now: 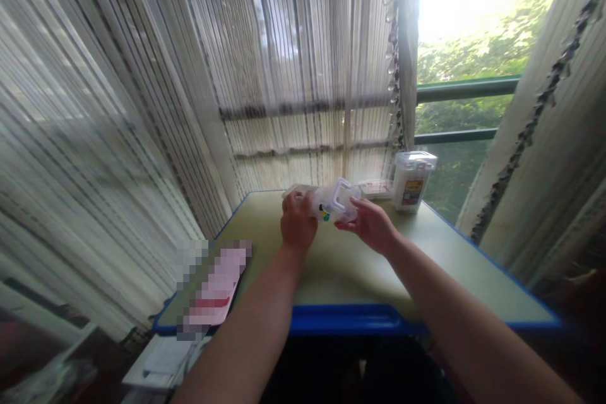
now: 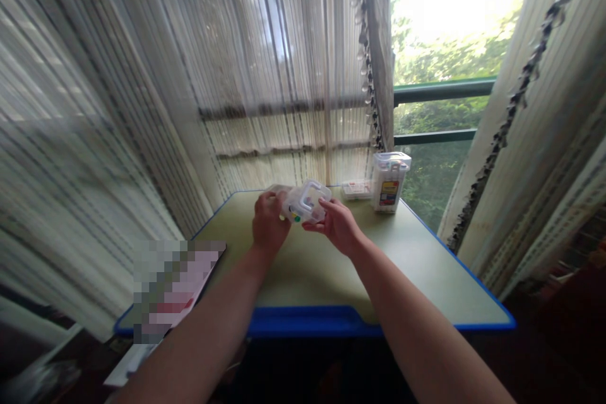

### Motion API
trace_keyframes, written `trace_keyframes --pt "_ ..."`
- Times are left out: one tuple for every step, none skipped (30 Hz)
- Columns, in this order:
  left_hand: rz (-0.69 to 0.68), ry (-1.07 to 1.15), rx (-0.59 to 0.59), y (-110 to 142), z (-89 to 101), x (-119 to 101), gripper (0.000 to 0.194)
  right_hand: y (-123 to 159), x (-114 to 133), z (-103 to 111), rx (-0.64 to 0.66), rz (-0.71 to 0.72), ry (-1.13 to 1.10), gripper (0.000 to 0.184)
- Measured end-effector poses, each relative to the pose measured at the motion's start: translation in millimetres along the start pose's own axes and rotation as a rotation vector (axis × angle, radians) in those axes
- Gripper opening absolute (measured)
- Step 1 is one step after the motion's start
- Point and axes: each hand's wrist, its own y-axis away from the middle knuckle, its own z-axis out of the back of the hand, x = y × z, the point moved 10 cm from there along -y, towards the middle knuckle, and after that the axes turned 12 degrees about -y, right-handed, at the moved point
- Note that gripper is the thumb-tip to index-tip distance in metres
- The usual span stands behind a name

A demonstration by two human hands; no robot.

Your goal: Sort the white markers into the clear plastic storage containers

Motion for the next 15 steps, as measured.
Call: trace_keyframes --pt "-0.002 -0.022 -0.007 0.0 1.4 -0.1 0.045 0.1 -0.1 1.8 -0.02 -0.001 -0.007 0.017" --pt "-0.002 -0.04 -0.015 -0.1 2.7 0.2 0.045 0.2 -0.3 3.1 -0.035 -0.002 -0.013 0.017" --pt "0.001 -0.057 -0.021 -0.2 3.8 0.8 0.045 0.2 -0.9 3.8 -0.045 -0.007 -0.016 0.018" --pt "0.004 -0.071 -0.025 -0.3 4.4 1.6 0.045 0.1 -1.9 4.1 -0.05 -0.017 -0.018 0.018" --pt "0.008 -0.08 -0.024 -0.3 4.4 2.4 0.046 0.0 -2.9 4.2 -0.053 -0.027 -0.021 0.017" --pt "0.007 -0.086 -0.019 -0.1 3.9 2.6 0.047 -0.2 -3.7 4.4 -0.057 -0.035 -0.025 0.018" --pt "0.004 -0.09 -0.013 0.1 3.3 2.6 0.047 -0.3 -4.2 4.4 -0.057 -0.042 -0.03 0.018" --pt "0.001 -0.093 -0.008 0.4 2.8 2.5 0.049 -0.5 -4.2 4.4 -0.056 -0.046 -0.037 0.019" --pt "0.002 -0.097 -0.005 0.8 2.5 2.7 0.05 -0.6 -3.9 4.3 -0.052 -0.047 -0.045 0.019" --pt "0.004 -0.103 -0.003 1.3 2.4 3.0 0.051 -0.7 -3.3 3.9 -0.045 -0.048 -0.051 0.02" --pt "0.005 -0.11 -0.002 1.7 2.5 3.2 0.051 -0.7 -2.4 3.5 -0.035 -0.047 -0.054 0.021" --pt "0.002 -0.117 -0.003 2.1 2.7 3.1 0.052 -0.7 -1.4 3.1 -0.025 -0.044 -0.052 0.021" --pt "-0.003 -0.123 -0.005 2.5 3.1 2.7 0.053 -0.8 -0.2 3.1 -0.019 -0.039 -0.047 0.021" --pt "-0.011 -0.128 -0.01 2.8 3.6 2.0 0.053 -0.8 1.1 3.4 -0.016 -0.031 -0.038 0.021" --pt "-0.02 -0.133 -0.017 3.0 4.2 1.3 0.053 -0.9 2.4 3.9 -0.017 -0.023 -0.026 0.021"
